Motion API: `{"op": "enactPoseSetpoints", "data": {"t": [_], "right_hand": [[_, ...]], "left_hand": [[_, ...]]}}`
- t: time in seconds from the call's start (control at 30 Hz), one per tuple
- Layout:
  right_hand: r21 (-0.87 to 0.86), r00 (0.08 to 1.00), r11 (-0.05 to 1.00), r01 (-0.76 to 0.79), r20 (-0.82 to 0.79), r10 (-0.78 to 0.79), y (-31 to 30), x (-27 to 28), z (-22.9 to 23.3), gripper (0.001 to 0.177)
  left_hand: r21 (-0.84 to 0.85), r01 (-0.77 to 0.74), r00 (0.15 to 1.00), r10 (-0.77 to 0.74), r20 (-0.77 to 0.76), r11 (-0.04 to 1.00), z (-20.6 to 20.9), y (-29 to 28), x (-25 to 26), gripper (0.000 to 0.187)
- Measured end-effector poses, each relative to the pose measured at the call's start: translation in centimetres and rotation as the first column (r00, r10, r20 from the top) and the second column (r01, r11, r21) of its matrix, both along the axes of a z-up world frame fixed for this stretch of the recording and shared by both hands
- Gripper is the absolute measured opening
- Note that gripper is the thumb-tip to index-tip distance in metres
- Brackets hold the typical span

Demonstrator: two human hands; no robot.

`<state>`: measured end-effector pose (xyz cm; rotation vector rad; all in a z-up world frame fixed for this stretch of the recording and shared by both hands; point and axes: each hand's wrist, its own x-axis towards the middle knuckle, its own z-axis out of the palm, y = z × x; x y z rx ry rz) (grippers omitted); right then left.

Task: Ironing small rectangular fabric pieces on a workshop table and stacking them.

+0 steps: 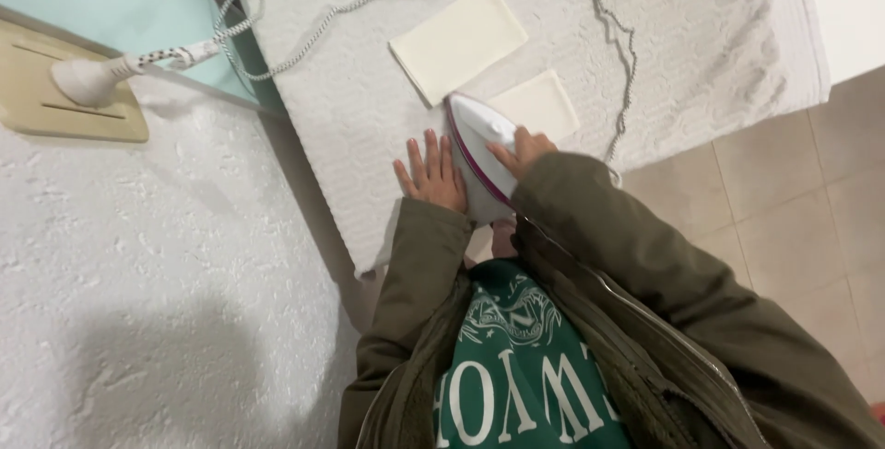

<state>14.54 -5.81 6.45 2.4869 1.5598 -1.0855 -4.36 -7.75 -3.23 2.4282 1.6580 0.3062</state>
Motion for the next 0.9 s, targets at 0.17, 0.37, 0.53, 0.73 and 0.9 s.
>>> {"op": "enactPoseSetpoints", "data": {"t": [0.17, 0.37, 0.53, 0.73, 0.9], "right_hand": [[-0.055, 0.999, 0.998, 0.024, -0.025, -0.025, -0.7, 1.4, -3.7, 0.066], [0.073, 1.000, 0.997, -0.008, 0.009, 0.007, -0.1, 0.8, -4.8, 0.067], [0.155, 0.997, 0.988, -0.026, 0.071, 0.015, 0.3, 0.5, -5.2, 0.068], [0.105, 0.997, 0.995, -0.001, 0.082, -0.007, 0.4, 0.2, -5.3, 0.068], [0.069, 0.999, 0.997, -0.018, 0.052, 0.014, 0.4, 0.7, -6.5, 0.068]], "left_hand": [[0.028, -0.015, 0.998, 0.016, -0.054, 0.999, 0.2, 0.6, 0.1, 0.065], [0.012, -0.001, 0.996, 0.002, -0.086, 1.000, 1.2, 0.2, 0.1, 0.064], [-0.042, -0.013, 0.998, 0.010, -0.065, 0.999, 0.6, 0.1, -0.1, 0.066], [-0.013, -0.016, 1.000, 0.016, 0.008, 1.000, 0.5, 1.6, -0.6, 0.066], [-0.178, -0.058, 0.918, 0.123, 0.377, 0.982, -2.3, 12.2, -2.4, 0.038]]}}
